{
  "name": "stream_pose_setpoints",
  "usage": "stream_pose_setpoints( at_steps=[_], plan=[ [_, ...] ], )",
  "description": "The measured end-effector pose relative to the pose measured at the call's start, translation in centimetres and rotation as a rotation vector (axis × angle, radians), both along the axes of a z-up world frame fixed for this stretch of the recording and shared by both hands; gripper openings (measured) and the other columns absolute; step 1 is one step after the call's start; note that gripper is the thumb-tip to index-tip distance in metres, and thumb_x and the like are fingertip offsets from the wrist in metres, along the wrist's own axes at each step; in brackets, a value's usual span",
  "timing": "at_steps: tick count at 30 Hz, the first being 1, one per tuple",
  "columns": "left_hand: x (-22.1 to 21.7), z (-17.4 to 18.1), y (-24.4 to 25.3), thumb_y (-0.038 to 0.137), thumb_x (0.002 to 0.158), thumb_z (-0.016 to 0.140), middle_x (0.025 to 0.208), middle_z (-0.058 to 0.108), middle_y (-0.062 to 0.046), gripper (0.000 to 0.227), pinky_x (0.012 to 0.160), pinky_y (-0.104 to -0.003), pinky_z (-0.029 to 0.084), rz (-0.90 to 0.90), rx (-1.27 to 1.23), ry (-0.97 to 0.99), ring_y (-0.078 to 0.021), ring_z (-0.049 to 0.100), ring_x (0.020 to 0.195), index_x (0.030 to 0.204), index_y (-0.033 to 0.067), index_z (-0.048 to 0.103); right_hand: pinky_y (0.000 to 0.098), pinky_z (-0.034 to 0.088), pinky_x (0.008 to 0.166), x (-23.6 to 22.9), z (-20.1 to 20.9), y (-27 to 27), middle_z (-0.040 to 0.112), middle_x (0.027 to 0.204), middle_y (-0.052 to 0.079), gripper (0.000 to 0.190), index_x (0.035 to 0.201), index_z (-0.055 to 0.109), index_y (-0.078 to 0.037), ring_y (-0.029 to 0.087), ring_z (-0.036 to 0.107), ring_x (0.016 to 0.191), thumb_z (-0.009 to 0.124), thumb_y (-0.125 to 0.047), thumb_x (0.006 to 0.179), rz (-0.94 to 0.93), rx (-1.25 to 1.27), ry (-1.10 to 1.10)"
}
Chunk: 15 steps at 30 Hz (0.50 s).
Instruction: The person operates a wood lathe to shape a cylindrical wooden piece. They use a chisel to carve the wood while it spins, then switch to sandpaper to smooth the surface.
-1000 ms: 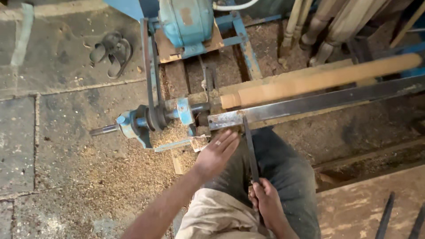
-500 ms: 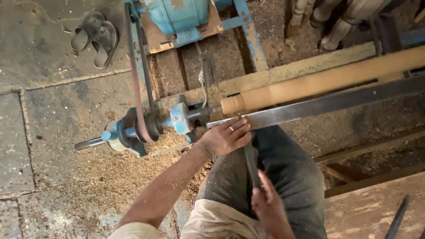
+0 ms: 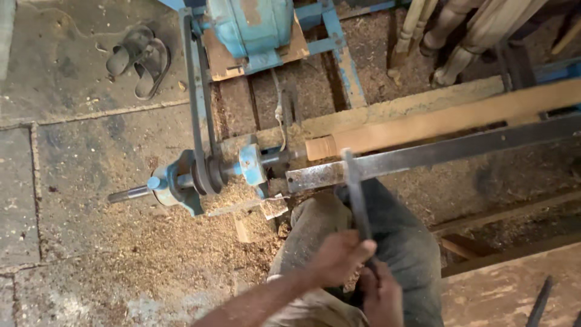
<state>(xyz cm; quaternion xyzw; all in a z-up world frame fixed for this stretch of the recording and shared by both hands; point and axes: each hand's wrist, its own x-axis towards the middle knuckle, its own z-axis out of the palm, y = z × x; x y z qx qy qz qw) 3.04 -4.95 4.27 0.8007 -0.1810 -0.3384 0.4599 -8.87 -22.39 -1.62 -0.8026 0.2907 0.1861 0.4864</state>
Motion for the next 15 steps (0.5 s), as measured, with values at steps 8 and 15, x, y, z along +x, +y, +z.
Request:
stream_pose_setpoints(
  at_steps=[8, 15],
  plan=[
    [7.6, -4.5, 7.2, 0.015, 0.083, 0.06, 0.146, 0.061, -0.007, 0.049, 0.112, -0.041, 0.052, -0.166, 0.156, -1.292, -0.0245, 0.059, 0.135, 0.132, 0.0088, 0.066, 0.044, 0.04, 0.054, -0.6, -4.0, 1.6, 0.045, 0.071, 0.011, 0.047, 0.147, 0.046, -0.016, 0.021, 0.041, 0.055, 0.057, -0.032, 0.104, -0.24, 0.604, 0.434],
    [9.5, -7.5, 7.0, 0.019, 0.088, 0.061, 0.14, 0.065, -0.011, 0.044, 0.112, -0.041, 0.052, -0.196, 0.063, -1.367, -0.0278, 0.063, 0.131, 0.13, 0.0036, 0.065, 0.0291, 0.032, 0.042, 1.1, -0.7, 4.5, 0.051, 0.063, 0.005, 0.053, 0.152, 0.045, -0.019, 0.013, 0.04, 0.047, 0.052, -0.02, 0.099, -0.295, 0.567, 0.237]
  ],
)
